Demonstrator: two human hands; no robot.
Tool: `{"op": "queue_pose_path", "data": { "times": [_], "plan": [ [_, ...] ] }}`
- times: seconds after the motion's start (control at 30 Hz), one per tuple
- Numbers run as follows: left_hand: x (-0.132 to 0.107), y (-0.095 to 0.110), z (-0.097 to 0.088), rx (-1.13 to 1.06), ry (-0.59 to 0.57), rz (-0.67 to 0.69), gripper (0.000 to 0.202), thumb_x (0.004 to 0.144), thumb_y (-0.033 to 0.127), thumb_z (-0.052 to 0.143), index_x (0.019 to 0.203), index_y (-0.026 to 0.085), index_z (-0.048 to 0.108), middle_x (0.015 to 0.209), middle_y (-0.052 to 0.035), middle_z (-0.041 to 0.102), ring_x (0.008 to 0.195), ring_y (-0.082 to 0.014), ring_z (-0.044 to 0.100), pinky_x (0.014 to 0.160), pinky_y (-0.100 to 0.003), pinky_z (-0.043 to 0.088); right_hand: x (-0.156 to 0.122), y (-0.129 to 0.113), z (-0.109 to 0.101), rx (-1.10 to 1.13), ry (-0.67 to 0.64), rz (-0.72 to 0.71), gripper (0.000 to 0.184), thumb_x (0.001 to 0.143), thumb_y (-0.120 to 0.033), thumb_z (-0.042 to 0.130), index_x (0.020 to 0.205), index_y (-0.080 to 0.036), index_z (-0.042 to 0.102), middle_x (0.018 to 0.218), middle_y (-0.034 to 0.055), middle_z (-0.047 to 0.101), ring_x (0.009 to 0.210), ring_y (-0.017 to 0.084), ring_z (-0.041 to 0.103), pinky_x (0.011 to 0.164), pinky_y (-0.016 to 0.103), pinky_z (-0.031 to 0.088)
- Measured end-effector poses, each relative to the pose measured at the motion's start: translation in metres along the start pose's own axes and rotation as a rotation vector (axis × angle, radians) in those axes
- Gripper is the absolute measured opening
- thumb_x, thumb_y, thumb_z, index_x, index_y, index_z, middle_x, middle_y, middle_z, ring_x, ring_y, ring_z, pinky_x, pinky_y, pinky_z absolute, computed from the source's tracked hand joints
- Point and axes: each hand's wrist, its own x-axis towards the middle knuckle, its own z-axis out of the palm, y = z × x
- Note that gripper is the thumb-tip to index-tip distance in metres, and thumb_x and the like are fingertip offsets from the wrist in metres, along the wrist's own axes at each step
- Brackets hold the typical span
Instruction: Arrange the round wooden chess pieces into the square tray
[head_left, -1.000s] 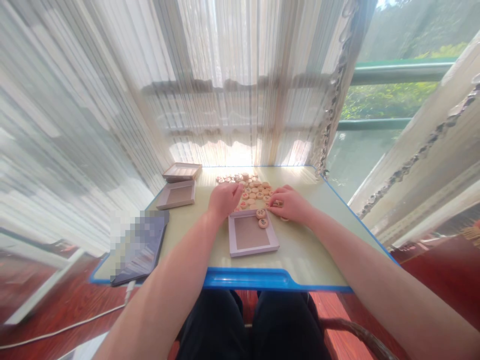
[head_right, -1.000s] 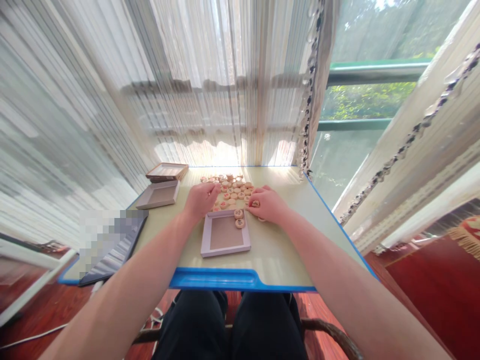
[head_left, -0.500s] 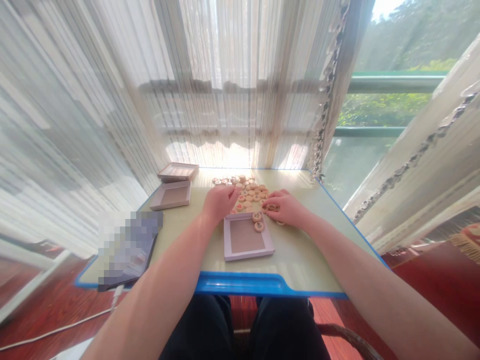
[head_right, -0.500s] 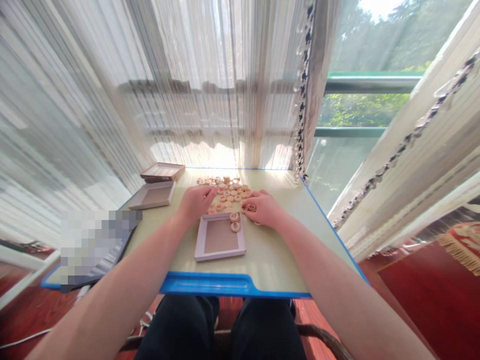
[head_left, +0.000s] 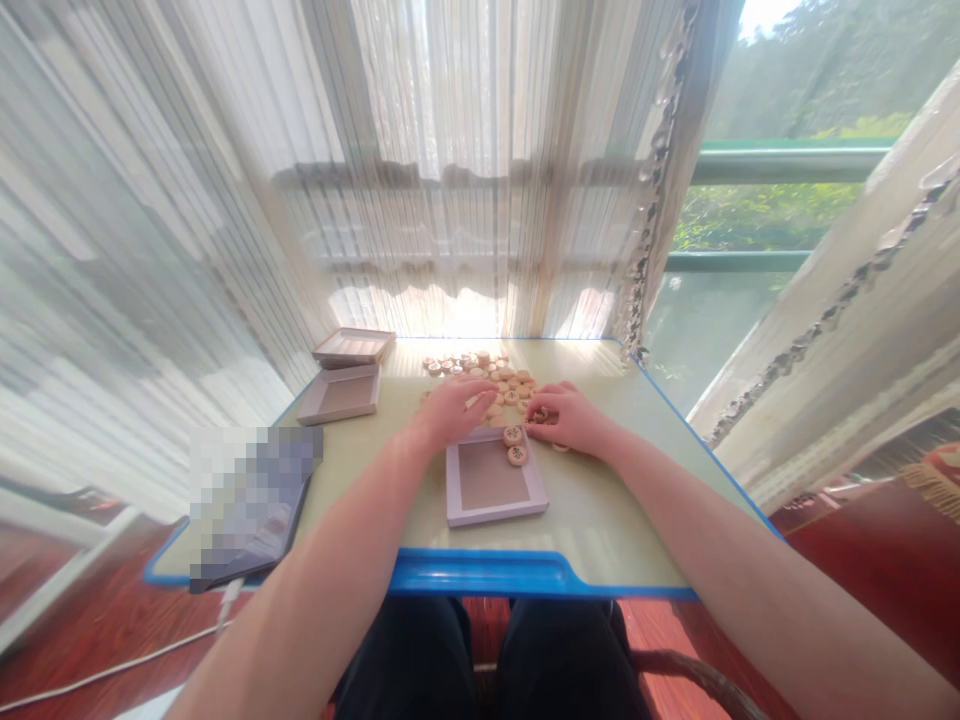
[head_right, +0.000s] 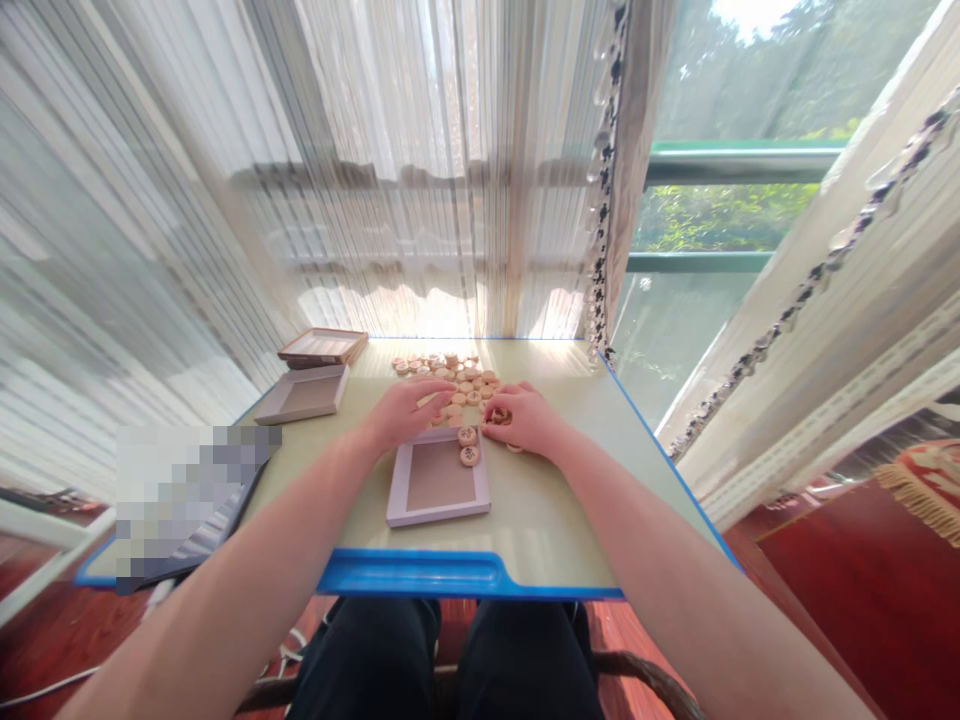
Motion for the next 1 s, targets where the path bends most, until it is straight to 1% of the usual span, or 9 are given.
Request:
{"op": "queue_pose_path", "data": {
  "times": [0.13, 0.27, 0.33, 0.43, 0.57, 0.63, 0.77, 0.9, 1.0],
  "plan": [
    [0.002, 0.004, 0.001, -0.030, -0.171, 0.059, 0.041, 0.091, 0.040, 0.035, 0.087, 0.024, 0.073, 0.108, -0.0006, 0.068, 0.118, -0.0200, 0.051, 0.103, -0.032, 0.037, -0.001, -0.001, 0.000, -0.002, 0.005, -0.012, 0.015, 0.072, -0.036, 0.066, 0.078, -0.023, 0.067, 0.090, 0.0032, 0.063, 0.092, 0.021, 0.051, 0.087, 0.035, 0.041],
    [0.000, 0.000, 0.001, -0.004, -0.264, 0.024, 0.046, 0.090, 0.042, 0.034, 0.072, 0.025, 0.072, 0.089, 0.0007, 0.072, 0.122, -0.0195, 0.048, 0.105, -0.031, 0.036, -0.001, -0.002, -0.002, -0.028, 0.021, -0.039, 0.012, 0.077, -0.028, 0.059, 0.081, -0.023, 0.069, 0.089, 0.0034, 0.064, 0.090, 0.021, 0.051, 0.087, 0.034, 0.041],
    [-0.001, -0.002, 0.001, -0.002, -0.284, 0.001, 0.043, 0.088, 0.043, 0.036, 0.071, 0.026, 0.072, 0.088, 0.0011, 0.072, 0.122, -0.0201, 0.048, 0.103, -0.031, 0.038, -0.001, -0.002, -0.004, -0.066, 0.044, -0.019, 0.020, 0.080, -0.019, 0.051, 0.082, -0.023, 0.071, 0.090, 0.0032, 0.065, 0.090, 0.020, 0.051, 0.087, 0.034, 0.041],
    [-0.002, -0.004, 0.001, 0.000, -0.290, -0.038, 0.039, 0.085, 0.045, 0.041, 0.073, 0.026, 0.072, 0.091, 0.0004, 0.072, 0.122, -0.0218, 0.048, 0.100, -0.032, 0.040, -0.001, 0.001, -0.008, -0.168, 0.102, 0.085, 0.031, 0.081, -0.012, 0.043, 0.087, -0.022, 0.071, 0.093, 0.0046, 0.066, 0.091, 0.022, 0.051, 0.086, 0.035, 0.041],
    [-0.001, -0.004, 0.001, 0.040, -0.261, -0.043, 0.036, 0.085, 0.043, 0.042, 0.073, 0.026, 0.071, 0.095, -0.0004, 0.071, 0.118, -0.0228, 0.051, 0.096, -0.032, 0.043, -0.002, 0.009, -0.013, -0.284, 0.126, 0.221, 0.031, 0.079, -0.012, 0.045, 0.091, -0.021, 0.071, 0.098, 0.0071, 0.065, 0.095, 0.024, 0.052, 0.085, 0.037, 0.042],
    [-0.001, -0.004, 0.000, 0.068, -0.222, -0.029, 0.036, 0.085, 0.042, 0.042, 0.072, 0.026, 0.070, 0.091, -0.0016, 0.071, 0.109, -0.0223, 0.056, 0.091, -0.031, 0.046, -0.002, 0.011, -0.014, -0.284, 0.130, 0.255, 0.031, 0.079, -0.011, 0.045, 0.089, -0.021, 0.072, 0.098, 0.0070, 0.065, 0.095, 0.024, 0.052, 0.085, 0.036, 0.042],
    [-0.002, -0.003, 0.000, 0.143, -0.166, -0.013, 0.036, 0.087, 0.041, 0.040, 0.076, 0.024, 0.070, 0.087, -0.0043, 0.070, 0.092, -0.0213, 0.062, 0.082, -0.031, 0.048, -0.002, 0.010, -0.012, -0.210, 0.157, 0.211, 0.033, 0.078, -0.009, 0.043, 0.088, -0.021, 0.072, 0.097, 0.0055, 0.065, 0.095, 0.023, 0.051, 0.087, 0.035, 0.042],
    [-0.001, -0.005, 0.002, 0.165, -0.149, -0.010, 0.037, 0.088, 0.042, 0.037, 0.092, 0.024, 0.069, 0.099, -0.0048, 0.069, 0.098, -0.0222, 0.060, 0.087, -0.034, 0.046, -0.002, 0.009, -0.010, -0.160, 0.172, 0.170, 0.032, 0.077, -0.009, 0.044, 0.084, -0.022, 0.073, 0.094, 0.0048, 0.065, 0.093, 0.022, 0.051, 0.088, 0.035, 0.042],
    [0.000, -0.008, 0.003, 0.151, -0.169, -0.022, 0.040, 0.088, 0.044, 0.036, 0.090, 0.024, 0.070, 0.099, -0.0044, 0.069, 0.100, -0.0219, 0.058, 0.091, -0.033, 0.044, -0.002, 0.010, -0.010, -0.152, 0.164, 0.184, 0.027, 0.075, -0.013, 0.049, 0.082, -0.022, 0.073, 0.094, 0.0051, 0.065, 0.093, 0.023, 0.050, 0.089, 0.036, 0.042]
  ]
}}
